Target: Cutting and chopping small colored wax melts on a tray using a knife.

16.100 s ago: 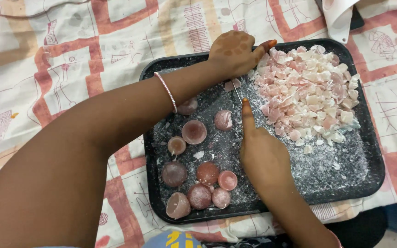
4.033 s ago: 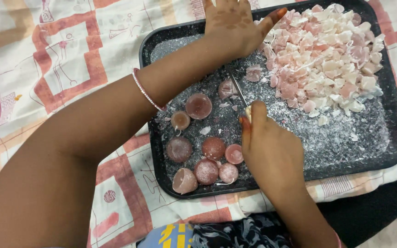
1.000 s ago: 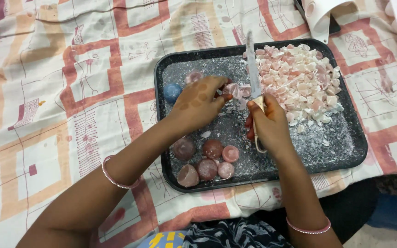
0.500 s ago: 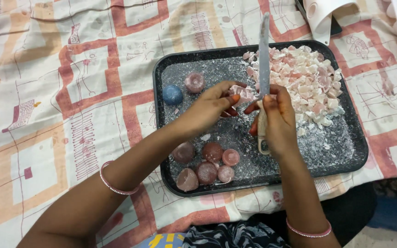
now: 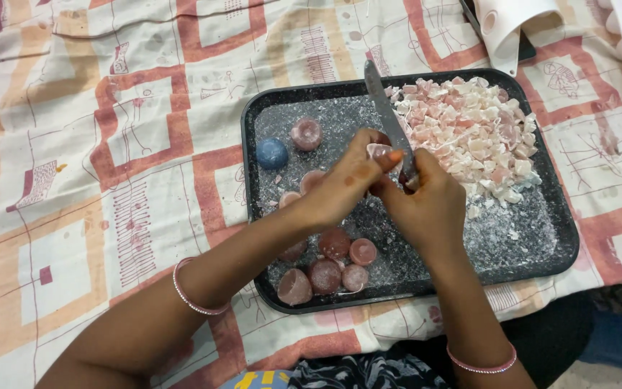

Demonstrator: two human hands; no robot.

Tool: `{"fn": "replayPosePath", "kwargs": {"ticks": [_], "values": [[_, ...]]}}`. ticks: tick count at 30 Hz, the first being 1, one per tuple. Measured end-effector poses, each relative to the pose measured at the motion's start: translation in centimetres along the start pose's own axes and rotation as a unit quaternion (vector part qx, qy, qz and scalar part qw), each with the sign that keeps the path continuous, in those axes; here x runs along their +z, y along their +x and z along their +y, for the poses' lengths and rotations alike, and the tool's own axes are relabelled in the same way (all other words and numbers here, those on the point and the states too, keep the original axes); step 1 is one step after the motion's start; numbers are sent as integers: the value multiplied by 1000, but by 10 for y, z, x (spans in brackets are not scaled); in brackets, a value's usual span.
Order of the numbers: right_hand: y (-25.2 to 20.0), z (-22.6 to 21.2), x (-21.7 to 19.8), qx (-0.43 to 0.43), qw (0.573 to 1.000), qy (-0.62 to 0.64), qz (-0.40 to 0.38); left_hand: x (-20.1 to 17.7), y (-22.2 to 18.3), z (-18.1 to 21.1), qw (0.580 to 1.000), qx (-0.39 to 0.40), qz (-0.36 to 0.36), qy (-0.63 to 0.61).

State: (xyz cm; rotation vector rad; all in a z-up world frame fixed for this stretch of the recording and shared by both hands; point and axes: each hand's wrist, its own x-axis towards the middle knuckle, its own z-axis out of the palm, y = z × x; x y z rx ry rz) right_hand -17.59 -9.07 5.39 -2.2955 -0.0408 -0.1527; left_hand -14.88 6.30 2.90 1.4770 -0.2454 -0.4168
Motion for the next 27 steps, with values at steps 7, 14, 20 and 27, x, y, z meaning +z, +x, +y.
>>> {"fn": "replayPosePath", "kwargs": {"ticks": [7,14,20,27], "values": [[-7,29,3,-142,984,-90,65,10,-13,-4,993,93,-68,-42],[-9,34,-1,-204,971,-102,73,9,-21,2,985,122,-112,-39],[-4,19,5,-206,973,-68,82,22,-12,-7,993,116,0,-1],[-7,14,13,-153,984,-5,91,32,-8,-3,987,143,77,5]]}}
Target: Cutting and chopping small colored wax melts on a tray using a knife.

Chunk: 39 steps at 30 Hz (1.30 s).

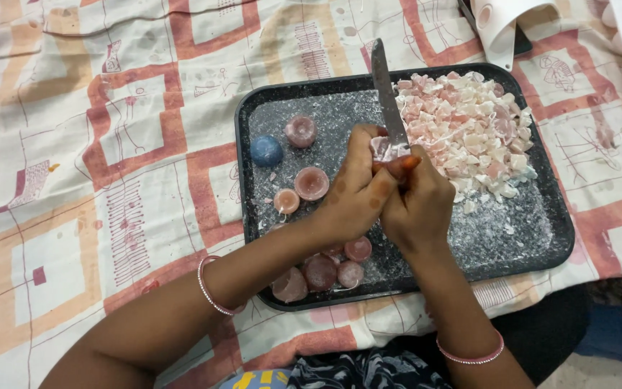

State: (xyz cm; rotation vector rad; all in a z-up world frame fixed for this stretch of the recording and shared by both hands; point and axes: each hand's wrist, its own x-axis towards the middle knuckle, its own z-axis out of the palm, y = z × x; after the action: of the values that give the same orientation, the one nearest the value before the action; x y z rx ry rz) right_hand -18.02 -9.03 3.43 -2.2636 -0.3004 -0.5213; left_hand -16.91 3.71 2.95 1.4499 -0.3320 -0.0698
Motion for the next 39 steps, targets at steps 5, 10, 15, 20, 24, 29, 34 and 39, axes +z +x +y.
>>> {"fn": "replayPosePath", "kwargs": {"ticks": [5,10,15,20,24,29,34,39], "values": [[1,5,-6,69,994,77,-23,-11,22,15,989,-8,-14,146],[0,4,-3,165,966,161,-117,-9,45,23,992,-9,28,-123],[0,-15,-8,169,970,120,-126,4,47,14,942,-51,122,-308],[2,-19,-6,149,982,68,-89,11,53,17,924,-54,213,-312],[1,-15,2,136,987,60,-68,10,63,11,926,-63,239,-284],[-6,12,31,213,953,200,-83,6,71,-4,936,58,258,-231],[22,11,-2,318,885,301,-157,-12,77,-24,969,-46,210,-119],[36,53,-51,350,886,292,-89,-38,60,0,981,-94,149,83]]}}
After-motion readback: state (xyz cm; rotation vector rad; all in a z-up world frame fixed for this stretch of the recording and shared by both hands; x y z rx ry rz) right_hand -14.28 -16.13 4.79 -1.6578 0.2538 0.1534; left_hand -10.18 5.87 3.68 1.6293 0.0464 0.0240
